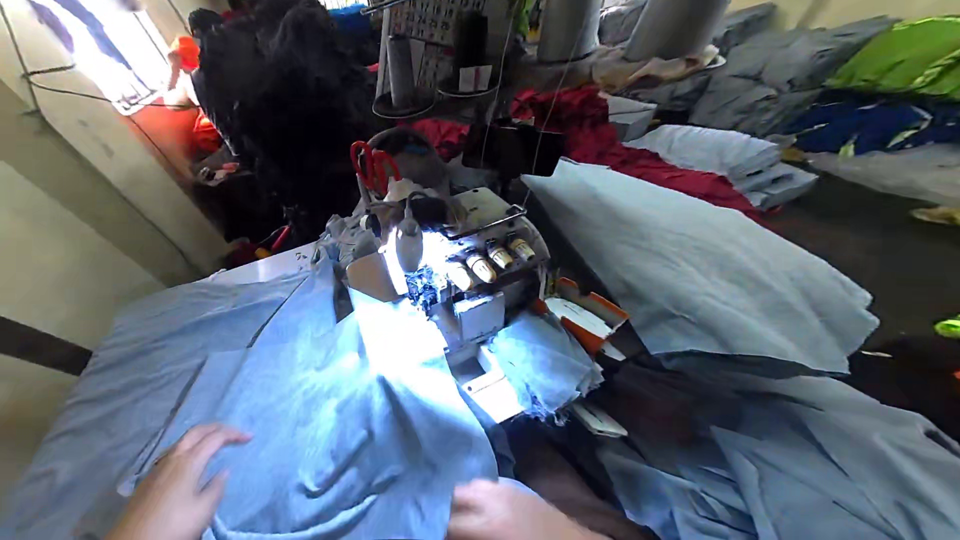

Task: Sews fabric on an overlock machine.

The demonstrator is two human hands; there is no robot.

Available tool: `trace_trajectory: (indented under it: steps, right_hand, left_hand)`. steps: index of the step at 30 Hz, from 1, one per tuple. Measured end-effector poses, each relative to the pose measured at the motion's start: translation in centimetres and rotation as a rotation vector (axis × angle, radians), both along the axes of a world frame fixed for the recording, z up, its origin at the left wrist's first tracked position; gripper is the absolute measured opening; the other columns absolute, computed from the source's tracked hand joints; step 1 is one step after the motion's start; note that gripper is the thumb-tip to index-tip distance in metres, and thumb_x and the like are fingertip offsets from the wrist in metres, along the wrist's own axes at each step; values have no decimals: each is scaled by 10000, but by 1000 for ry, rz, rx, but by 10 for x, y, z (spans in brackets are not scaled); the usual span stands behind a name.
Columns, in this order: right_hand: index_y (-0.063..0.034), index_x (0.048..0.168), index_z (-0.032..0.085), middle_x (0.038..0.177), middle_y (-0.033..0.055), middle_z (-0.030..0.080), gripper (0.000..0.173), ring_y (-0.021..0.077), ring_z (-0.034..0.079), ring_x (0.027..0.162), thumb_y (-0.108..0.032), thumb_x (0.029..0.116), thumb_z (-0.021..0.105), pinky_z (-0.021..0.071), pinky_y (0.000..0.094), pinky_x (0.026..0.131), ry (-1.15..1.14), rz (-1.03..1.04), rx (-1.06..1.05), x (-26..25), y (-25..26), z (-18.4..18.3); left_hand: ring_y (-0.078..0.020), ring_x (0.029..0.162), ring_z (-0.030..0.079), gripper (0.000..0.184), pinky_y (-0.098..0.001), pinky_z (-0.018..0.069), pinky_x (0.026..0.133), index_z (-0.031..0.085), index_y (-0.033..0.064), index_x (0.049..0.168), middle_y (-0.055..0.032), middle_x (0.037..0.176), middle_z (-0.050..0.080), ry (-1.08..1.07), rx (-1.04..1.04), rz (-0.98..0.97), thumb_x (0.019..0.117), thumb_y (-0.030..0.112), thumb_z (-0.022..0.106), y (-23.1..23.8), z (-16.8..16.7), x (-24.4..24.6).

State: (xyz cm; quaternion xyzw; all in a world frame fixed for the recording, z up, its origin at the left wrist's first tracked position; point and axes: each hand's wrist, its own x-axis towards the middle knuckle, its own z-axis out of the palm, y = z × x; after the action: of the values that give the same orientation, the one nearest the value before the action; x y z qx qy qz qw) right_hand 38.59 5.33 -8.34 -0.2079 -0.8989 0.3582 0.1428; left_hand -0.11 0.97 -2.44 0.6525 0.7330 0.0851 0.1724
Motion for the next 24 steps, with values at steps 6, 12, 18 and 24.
trace_trajectory:
  steps: [6,12,18,24]
  right_hand:
    - [-93,1042,746,939,50,709,176,127,685,870,-177,999,597,582,281,802,309,-510,181,-5,61,-13]
    - [-85,1112,731,1030,36,709,205,91,679,968,-206,997,612,580,249,865,416,-656,262,-15,94,-10]
    - [11,1119,714,1095,122,730,242,137,701,1038,-174,969,673,571,288,932,545,-409,-53,-34,72,-10]
    - [-29,965,691,842,28,679,177,68,646,778,-205,976,673,543,265,721,407,-436,-543,-18,42,-23]
  left_hand:
    - [-255,1228,626,305,-476,496,1061,692,52,1283,-124,1311,662,-154,431,-47,1029,173,576,134,-16,117]
    - [-261,1211,598,159,-583,410,1082,743,79,966,-105,1180,671,-247,533,-63,958,225,681,182,-47,151]
    - [61,838,595,148,-111,509,744,673,209,1048,114,943,648,-571,800,-319,1045,310,565,110,2,150]
    - [-60,848,657,117,-270,571,788,738,107,921,20,890,690,-299,683,-92,908,209,681,135,-28,146]
